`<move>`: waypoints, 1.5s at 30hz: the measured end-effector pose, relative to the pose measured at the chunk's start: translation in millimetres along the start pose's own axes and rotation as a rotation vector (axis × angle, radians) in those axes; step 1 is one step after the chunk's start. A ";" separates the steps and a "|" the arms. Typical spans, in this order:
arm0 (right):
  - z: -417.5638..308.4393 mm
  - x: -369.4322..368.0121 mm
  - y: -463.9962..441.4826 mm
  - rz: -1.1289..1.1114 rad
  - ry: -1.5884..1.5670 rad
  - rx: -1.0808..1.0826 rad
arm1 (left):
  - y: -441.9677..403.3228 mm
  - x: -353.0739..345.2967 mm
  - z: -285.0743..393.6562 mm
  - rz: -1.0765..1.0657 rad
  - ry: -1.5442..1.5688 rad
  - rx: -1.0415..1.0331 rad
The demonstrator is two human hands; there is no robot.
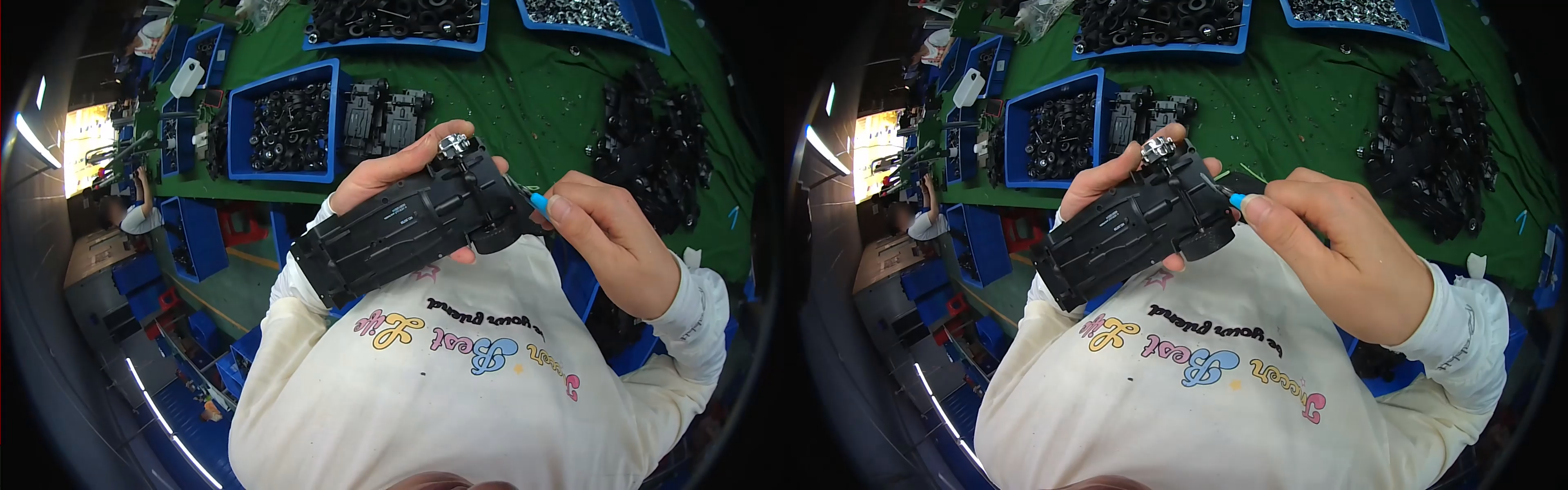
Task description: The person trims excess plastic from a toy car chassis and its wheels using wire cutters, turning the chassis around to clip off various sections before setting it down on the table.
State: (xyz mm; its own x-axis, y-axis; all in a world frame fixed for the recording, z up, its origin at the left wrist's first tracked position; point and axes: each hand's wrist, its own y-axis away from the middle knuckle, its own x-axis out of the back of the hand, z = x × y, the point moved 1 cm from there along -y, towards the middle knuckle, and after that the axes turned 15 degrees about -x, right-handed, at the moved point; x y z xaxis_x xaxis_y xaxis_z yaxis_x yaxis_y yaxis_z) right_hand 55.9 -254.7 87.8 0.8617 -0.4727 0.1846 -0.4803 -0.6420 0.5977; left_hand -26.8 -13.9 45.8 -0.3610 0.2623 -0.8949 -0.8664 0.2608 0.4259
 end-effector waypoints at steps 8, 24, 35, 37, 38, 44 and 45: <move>-8.8 -2.6 -3.1 0.066 0.200 0.123 | -3.4 -0.4 -2.4 -0.170 -0.356 -0.160; 2.5 -8.7 -6.4 0.371 0.310 0.304 | -22.6 -11.4 -4.5 -0.319 -0.730 -0.366; 18.8 -11.7 -18.4 0.381 0.231 0.387 | -27.4 -11.6 -14.2 -0.291 -0.815 -0.405; 21.3 -10.5 -21.5 0.365 0.181 0.408 | -27.3 -11.7 -15.6 -0.295 -0.833 -0.433; 22.7 -8.9 -23.2 0.358 0.208 0.423 | -27.4 -10.9 -15.9 -0.294 -0.831 -0.433; 23.6 -8.0 -26.8 0.396 0.217 0.369 | -27.4 -8.1 -18.1 -0.295 -0.817 -0.436; 23.8 -8.6 -28.0 0.434 0.180 0.377 | -27.4 -9.0 -18.6 -0.275 -0.822 -0.432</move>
State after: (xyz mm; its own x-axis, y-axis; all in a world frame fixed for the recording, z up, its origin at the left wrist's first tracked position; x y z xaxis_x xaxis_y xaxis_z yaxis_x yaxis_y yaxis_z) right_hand 58.0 -247.0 50.9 0.5724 -0.6508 0.4988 -0.7910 -0.5985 0.1268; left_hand -6.2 -40.7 39.7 0.0855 0.8538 -0.5136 -0.9958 0.0894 -0.0172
